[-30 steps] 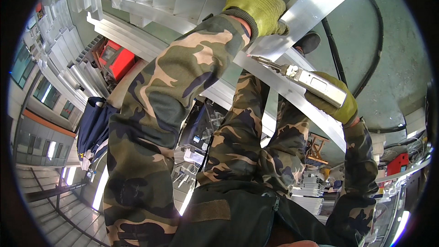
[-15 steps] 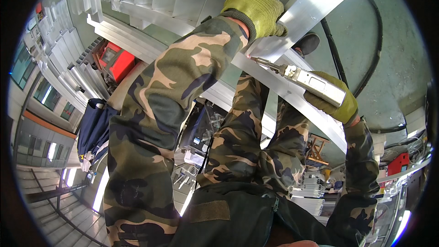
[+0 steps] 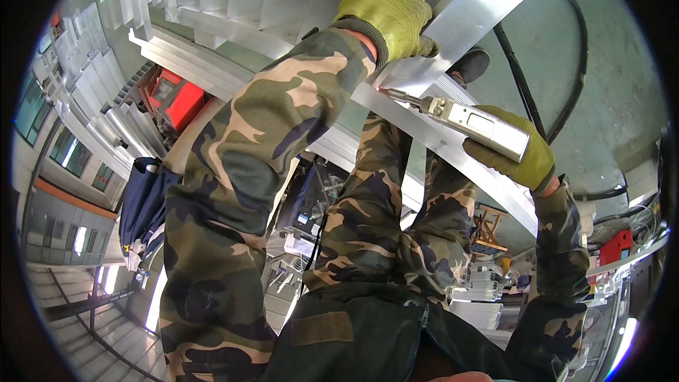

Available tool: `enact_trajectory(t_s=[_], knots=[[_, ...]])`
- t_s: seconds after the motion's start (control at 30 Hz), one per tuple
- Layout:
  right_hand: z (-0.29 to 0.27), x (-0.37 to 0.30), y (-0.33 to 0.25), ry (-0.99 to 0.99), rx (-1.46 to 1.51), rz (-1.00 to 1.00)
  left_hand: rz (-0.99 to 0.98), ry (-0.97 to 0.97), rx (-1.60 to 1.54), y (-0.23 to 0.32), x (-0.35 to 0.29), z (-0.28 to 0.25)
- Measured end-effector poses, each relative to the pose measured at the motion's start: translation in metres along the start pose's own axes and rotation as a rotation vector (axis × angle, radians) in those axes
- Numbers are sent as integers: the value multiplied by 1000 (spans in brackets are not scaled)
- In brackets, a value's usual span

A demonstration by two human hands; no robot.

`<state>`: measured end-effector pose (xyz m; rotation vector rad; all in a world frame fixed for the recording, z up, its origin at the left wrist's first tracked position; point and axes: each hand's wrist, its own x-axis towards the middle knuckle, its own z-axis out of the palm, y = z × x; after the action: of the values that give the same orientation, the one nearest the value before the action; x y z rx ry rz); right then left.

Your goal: The person welds aluminum slats onto a rectangular metal frame using a handheld welding torch. They repeatedly position slats, weld them in place, and reposition the frame to access different sides.

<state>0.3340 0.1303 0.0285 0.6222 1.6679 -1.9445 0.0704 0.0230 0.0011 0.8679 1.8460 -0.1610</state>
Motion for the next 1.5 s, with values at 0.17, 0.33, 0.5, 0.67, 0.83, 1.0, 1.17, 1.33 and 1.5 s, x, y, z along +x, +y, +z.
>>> enact_trajectory(t_s=[0.17,0.33,0.5,0.67,0.83,1.0,1.17,1.33,1.5], knots=[[2,0,5,20,76,-26,-292,11,-568,12,-20,3],[2,4,4,7,-35,-56,104,-164,368,1,-3,-22],[-1,2,-3,-23,35,5,118,-172,356,-1,6,-19],[-1,2,2,-21,-23,-46,133,-140,363,-8,8,-16],[0,0,5,29,-50,-81,153,-125,389,-8,8,-14],[-1,-3,7,30,-79,-99,134,-146,410,-4,6,-18],[1,-8,10,54,-67,-89,137,-147,384,-6,9,-13],[-1,-11,12,46,-60,-97,100,-183,374,-2,5,-20],[-1,-11,12,42,-49,-115,130,-113,402,-10,9,-14]])
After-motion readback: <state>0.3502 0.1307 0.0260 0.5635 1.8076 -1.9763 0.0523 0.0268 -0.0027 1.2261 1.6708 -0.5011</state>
